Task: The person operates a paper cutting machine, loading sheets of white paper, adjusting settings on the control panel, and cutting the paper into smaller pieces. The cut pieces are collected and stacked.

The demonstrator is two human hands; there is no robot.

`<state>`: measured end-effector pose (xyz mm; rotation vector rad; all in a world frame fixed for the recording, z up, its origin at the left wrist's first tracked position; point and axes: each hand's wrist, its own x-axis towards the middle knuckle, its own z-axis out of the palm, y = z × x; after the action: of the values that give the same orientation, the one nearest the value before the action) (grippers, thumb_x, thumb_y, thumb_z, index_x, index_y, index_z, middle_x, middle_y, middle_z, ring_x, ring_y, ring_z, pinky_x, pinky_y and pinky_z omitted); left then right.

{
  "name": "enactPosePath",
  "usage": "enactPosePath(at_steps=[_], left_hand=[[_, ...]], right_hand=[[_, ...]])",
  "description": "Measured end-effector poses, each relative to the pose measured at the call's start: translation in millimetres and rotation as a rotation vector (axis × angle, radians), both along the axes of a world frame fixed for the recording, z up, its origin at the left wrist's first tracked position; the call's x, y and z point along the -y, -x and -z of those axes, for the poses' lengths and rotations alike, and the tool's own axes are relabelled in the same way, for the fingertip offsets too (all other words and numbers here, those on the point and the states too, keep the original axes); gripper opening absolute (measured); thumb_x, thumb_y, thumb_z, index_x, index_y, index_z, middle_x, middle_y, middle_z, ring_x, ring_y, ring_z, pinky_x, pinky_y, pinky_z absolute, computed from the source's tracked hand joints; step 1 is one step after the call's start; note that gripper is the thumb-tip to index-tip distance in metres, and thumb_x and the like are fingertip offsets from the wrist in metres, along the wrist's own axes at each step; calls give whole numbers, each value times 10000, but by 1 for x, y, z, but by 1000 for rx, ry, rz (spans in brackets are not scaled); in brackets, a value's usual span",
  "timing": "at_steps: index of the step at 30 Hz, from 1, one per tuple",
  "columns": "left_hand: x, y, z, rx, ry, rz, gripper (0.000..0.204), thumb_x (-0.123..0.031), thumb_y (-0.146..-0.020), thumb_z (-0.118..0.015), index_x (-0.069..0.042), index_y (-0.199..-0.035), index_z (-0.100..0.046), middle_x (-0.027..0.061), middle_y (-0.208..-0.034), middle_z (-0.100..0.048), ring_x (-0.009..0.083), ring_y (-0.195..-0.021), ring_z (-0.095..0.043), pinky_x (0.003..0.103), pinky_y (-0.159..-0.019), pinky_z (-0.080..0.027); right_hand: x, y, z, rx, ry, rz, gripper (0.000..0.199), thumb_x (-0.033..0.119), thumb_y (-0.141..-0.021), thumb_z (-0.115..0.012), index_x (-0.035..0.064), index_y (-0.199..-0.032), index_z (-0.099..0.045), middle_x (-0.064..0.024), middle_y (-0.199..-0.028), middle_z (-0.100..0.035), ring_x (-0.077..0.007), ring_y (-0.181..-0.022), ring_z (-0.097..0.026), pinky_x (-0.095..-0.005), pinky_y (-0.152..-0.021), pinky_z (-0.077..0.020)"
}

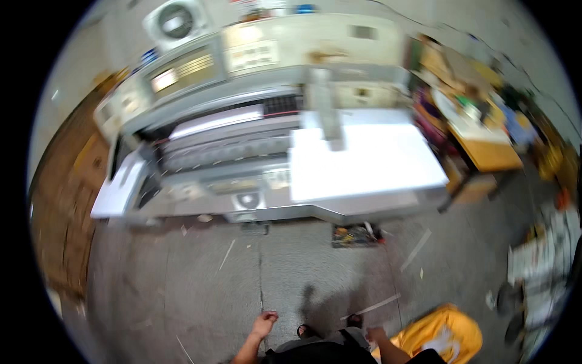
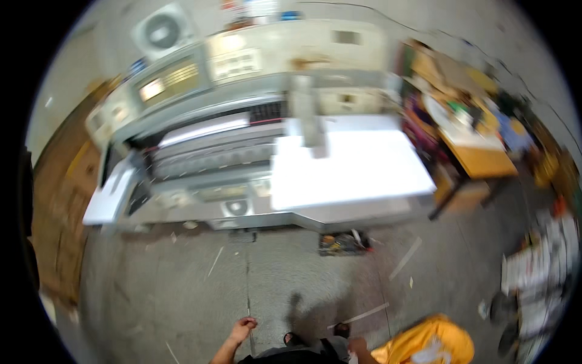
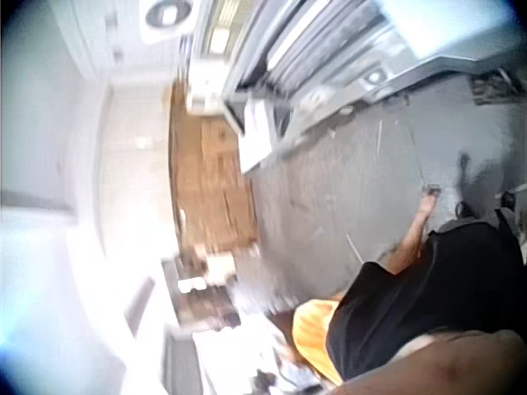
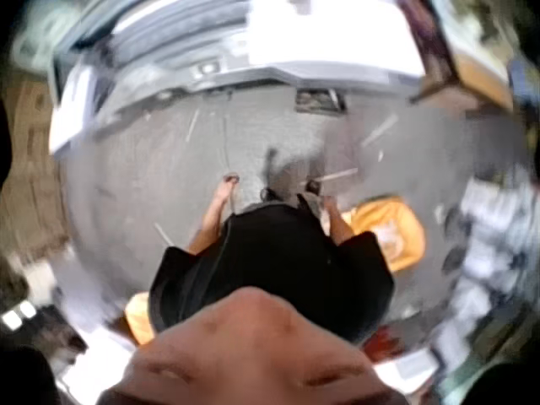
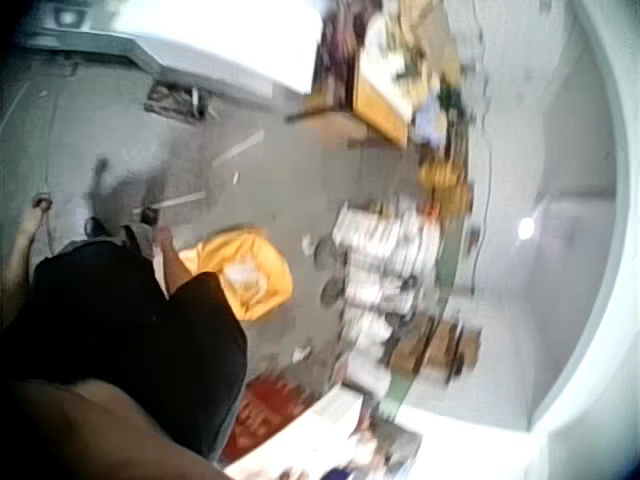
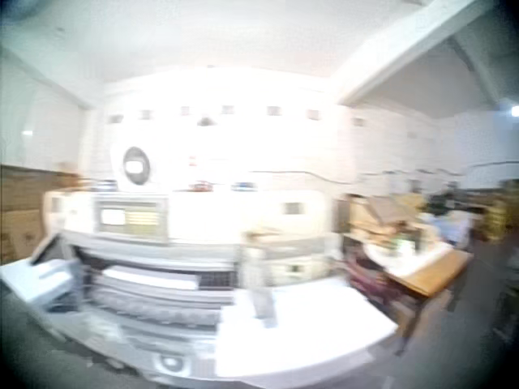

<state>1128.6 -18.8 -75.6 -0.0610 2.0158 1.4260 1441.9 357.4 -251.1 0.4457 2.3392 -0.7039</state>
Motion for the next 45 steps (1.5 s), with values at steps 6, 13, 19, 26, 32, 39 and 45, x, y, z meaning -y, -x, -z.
enactPosePath(at_steps=[6,13,19,26,32,39,45], left_hand=[[146,42,12,63,-70,-700,118,-99,-848,-557,5,-882,-601,72,-825,-634,155,-761,-586,275,-710,-479],[205,44,110,378,18,-838,177,-131,-840,-551,18,-923,-597,109,-822,-646,242,-703,-618,350,-647,-491],[261,101,110,673,213,-996,217,-169,-838,-567,16,-947,-598,125,-845,-641,248,-733,-606,352,-661,-488],[315,223,51,379,260,-1209,265,-212,-835,-585,13,-975,-599,144,-872,-636,255,-769,-593,355,-677,-484],[308,453,-54,-437,815,-967,268,-224,-832,-553,-3,-972,-614,197,-913,-634,376,-847,-591,446,-758,-471],[312,665,-110,-865,584,-512,118,-60,-737,-550,-63,-837,-613,136,-732,-592,327,-733,-567,417,-656,-441],[279,729,-129,-886,442,-94,202,-160,-783,-541,-37,-922,-621,170,-837,-622,354,-807,-585,429,-726,-462]], right_hand=[[44,149,-8,-39,-32,-51,265,329,-741,-629,67,-757,-668,-127,-726,-651,-262,-697,-652,-379,-634,-504],[157,456,-180,-413,353,20,380,384,-838,-591,37,-986,-644,-128,-868,-666,-240,-793,-646,-352,-716,-496],[208,749,-332,-800,507,-101,237,246,-856,-619,29,-953,-612,-87,-909,-629,-168,-713,-583,-294,-659,-475],[212,1014,-498,-1523,59,-304,350,165,-782,-680,8,-1074,-566,-209,-1389,-356,-330,-992,-573,-345,-662,-494],[232,1114,-586,-1585,-223,-226,451,203,-752,-672,3,-1133,-536,-193,-1472,-174,-386,-1178,-443,-415,-937,-417],[241,1173,-618,-1459,-446,-43,373,208,-750,-636,-1,-1047,-553,-175,-1453,-247,-374,-1006,-562,-426,-806,-480],[244,1201,-626,-1421,-565,-17,277,191,-749,-632,18,-954,-564,-119,-1416,-339,-341,-968,-571,-416,-789,-486]])
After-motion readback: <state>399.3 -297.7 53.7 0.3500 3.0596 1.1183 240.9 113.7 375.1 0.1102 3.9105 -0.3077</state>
